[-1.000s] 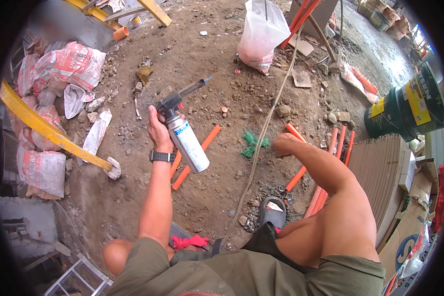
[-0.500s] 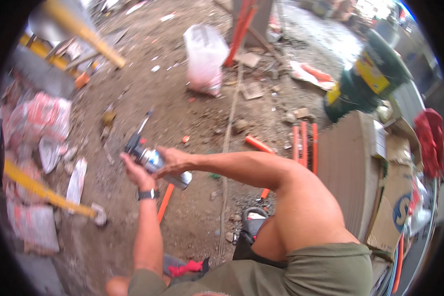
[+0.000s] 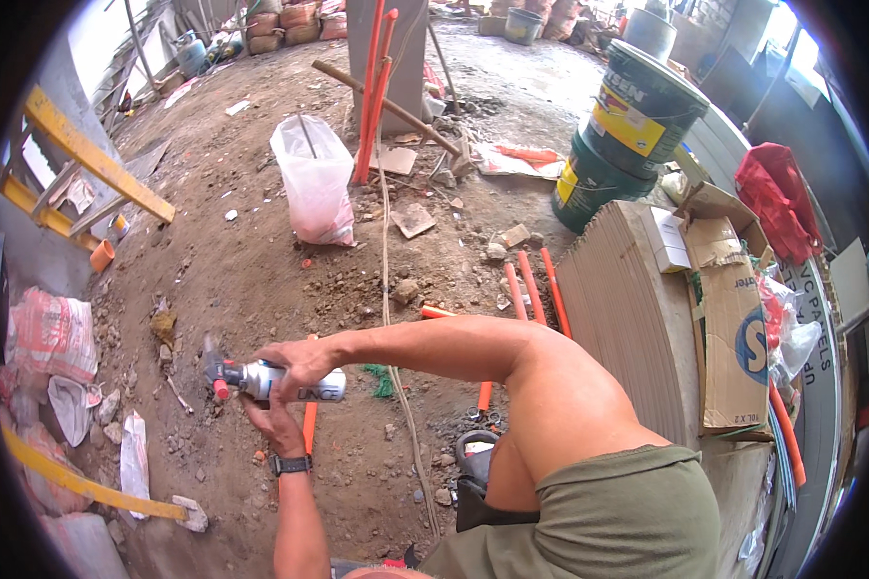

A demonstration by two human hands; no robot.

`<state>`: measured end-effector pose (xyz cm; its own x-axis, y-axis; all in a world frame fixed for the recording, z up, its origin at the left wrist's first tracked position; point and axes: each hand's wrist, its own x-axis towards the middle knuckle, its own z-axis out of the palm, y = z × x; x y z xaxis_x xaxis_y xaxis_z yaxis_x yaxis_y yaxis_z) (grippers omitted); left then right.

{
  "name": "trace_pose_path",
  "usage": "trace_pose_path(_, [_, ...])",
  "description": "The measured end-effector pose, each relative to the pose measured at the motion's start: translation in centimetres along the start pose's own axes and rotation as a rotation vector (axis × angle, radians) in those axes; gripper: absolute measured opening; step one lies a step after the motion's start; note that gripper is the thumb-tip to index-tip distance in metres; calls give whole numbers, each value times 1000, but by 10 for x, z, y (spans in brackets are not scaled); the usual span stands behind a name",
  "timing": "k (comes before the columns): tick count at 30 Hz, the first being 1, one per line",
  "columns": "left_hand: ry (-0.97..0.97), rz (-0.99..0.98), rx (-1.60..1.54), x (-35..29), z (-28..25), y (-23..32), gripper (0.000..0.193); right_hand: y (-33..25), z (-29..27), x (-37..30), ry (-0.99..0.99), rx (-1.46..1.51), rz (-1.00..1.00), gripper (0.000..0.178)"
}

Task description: The person sits on the ground and uses a handheld blowtorch to heat orange plastic pipes. They rotate the pipes to apply heat evenly, then bend them into curved shapes. The person handles multiple pipes, placing some into a white bag and continuing to heat and bend others.

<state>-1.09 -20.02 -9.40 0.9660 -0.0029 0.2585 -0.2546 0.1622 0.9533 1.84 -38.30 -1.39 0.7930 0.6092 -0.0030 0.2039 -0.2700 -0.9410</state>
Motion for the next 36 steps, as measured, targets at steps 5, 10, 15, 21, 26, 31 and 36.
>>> trace_pose_path(5, [141, 130, 246, 25, 8, 16, 80, -22, 14, 9, 391, -294, -129, 112])
trace_pose_path(10, [-33, 377, 433, 22, 21, 3, 55, -21, 19, 26, 525, -58, -23, 82])
trace_pose_path(15, [-237, 258, 369, 3, 15, 11, 67, -12, 5, -9, 432, 286, 121, 54])
trace_pose_path(21, [-506, -319, 1092, -20, -112, -54, 53, -4, -18, -38, 367, 182, 331, 41])
trace_pose_path(26, [-849, -502, 1545, -55, -157, -69, 50, -40, -20, -58, 412, 144, 423, 40])
trace_pose_path(31, [-893, -658, 1400, -40, -162, -65, 39, -97, -19, -57, 464, 119, 417, 39])
trace_pose_path(36, [-762, -512, 1184, 31, -208, -17, 43, -151, -8, -70, 466, 116, 350, 45])
